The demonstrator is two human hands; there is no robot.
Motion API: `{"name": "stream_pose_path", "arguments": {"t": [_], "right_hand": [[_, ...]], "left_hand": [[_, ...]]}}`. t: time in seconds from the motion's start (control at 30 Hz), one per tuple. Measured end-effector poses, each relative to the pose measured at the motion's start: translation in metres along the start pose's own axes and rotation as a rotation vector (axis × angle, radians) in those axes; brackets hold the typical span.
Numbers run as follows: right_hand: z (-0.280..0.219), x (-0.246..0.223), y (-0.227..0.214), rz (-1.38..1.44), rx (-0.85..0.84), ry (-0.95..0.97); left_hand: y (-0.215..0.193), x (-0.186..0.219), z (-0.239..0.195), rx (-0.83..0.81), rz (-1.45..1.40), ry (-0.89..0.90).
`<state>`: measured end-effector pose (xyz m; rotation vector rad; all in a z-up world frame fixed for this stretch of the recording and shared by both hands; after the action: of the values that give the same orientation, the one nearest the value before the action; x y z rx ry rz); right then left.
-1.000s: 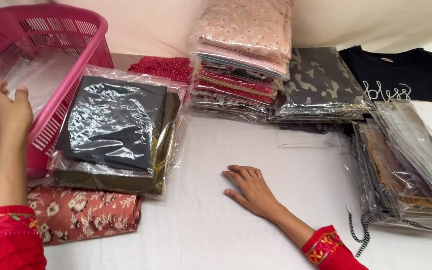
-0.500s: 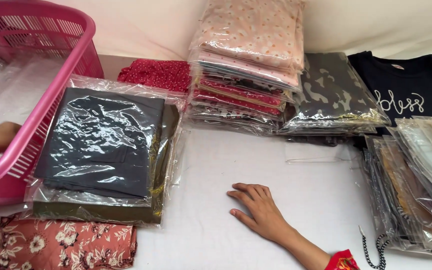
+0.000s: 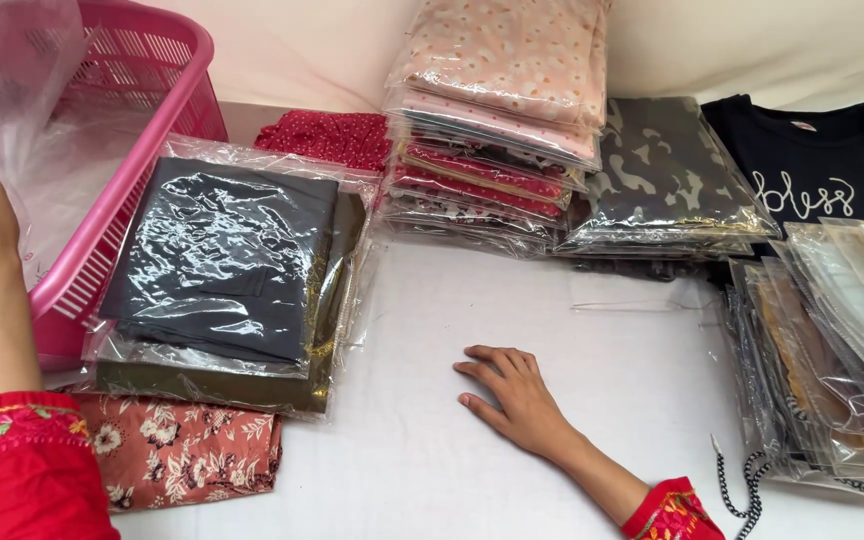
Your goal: The person folds various garments, including a pink polka-dot top and a red polka-dot top, and places them into clear plastic bags. They then stack the packaged items on a table alongside other pre-packaged clothes.
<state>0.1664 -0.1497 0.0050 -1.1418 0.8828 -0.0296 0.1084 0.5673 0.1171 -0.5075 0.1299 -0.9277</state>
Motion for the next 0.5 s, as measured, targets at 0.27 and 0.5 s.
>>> {"name": "stream_pose_path", "arguments": {"t": [0.27, 0.5], "right_hand": [[0.0, -0.002, -0.002, 0.018, 0.015, -0.016], [-0.002, -0.007, -0.006, 0.021, 0.044, -0.056]], "left_hand": [[-0.056, 0.03, -0.001, 0.163, -0.023, 0.141], [-0.161, 0.164, 0.02, 0.23, 0.094, 0.673]]}}
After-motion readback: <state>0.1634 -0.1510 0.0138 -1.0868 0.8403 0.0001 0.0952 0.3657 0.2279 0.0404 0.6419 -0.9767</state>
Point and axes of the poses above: each hand's wrist, its own z-axis towards the middle knuckle, its own y-axis out of the palm, x = y × z, the point moved 6 cm from there along z, towards the middle knuckle, and after that the axes turned 8 degrees about z, right-handed, at the moved point
